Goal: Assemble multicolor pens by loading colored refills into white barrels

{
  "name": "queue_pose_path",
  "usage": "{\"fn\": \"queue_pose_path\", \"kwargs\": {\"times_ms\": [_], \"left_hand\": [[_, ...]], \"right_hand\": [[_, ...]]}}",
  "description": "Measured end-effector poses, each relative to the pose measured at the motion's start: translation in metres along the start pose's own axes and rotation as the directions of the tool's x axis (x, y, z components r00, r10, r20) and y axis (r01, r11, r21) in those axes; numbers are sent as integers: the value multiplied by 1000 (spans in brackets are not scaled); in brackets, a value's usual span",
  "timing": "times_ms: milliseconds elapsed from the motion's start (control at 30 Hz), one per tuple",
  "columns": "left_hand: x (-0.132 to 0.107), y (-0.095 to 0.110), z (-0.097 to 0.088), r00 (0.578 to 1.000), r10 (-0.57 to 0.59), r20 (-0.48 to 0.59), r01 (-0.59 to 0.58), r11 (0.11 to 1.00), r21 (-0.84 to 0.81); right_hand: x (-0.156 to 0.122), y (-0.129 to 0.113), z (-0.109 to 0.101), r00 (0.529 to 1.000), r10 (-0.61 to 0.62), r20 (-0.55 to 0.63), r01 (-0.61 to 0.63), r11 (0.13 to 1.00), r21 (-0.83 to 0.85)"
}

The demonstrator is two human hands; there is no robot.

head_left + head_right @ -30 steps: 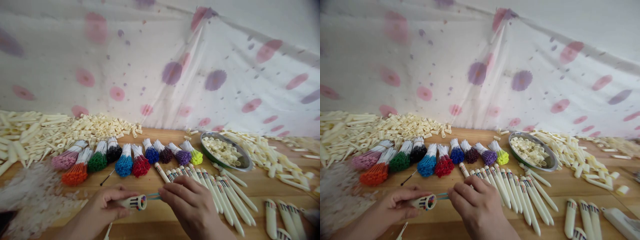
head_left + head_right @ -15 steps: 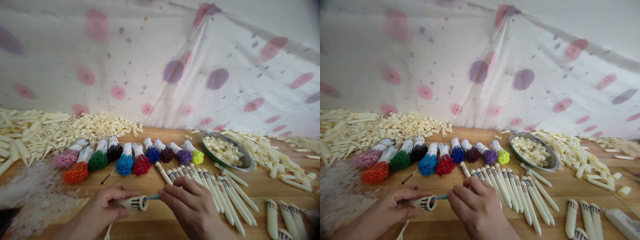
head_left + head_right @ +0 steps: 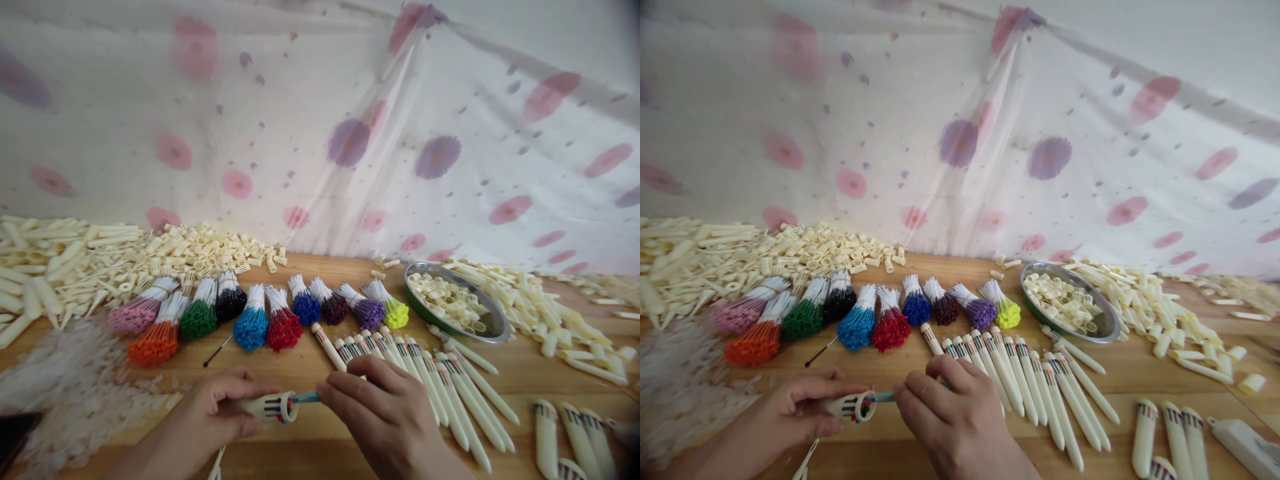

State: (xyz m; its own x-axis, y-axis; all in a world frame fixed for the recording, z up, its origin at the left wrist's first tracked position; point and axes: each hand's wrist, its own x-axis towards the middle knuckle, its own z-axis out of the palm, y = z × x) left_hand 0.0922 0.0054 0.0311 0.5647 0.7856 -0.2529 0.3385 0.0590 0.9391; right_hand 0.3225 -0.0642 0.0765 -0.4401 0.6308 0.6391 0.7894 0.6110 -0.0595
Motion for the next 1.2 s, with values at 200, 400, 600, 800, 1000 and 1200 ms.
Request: {"fn": "queue_pose_path", "kwargs": {"times_ms": [200, 400, 600, 800, 1000, 1200], "left_hand": [[0, 0, 0, 1000, 17, -24, -17, 1000, 11], [1, 3, -1, 1000, 13, -21, -11, 998, 67], [-1, 6, 1, 999, -6, -49, 7, 999, 35], [-1, 11, 2, 994, 66, -82, -60, 995, 75], [-1, 6, 2, 922, 304, -240, -247, 939, 239], [-8, -2, 3, 739, 626, -247, -448, 731, 515]], "right_hand": [[-1, 1, 0, 1000, 10, 20, -10, 1000, 15], [1, 0, -2, 1000, -3, 7, 3, 1000, 15], [0, 0, 0, 1000, 13, -1, -13, 998, 60], [2, 3, 9, 989, 143, 23, -144, 951, 273], [1, 2, 18, 947, 307, 97, -319, 858, 402], [1, 0, 20, 913, 385, 137, -405, 811, 423]]}}
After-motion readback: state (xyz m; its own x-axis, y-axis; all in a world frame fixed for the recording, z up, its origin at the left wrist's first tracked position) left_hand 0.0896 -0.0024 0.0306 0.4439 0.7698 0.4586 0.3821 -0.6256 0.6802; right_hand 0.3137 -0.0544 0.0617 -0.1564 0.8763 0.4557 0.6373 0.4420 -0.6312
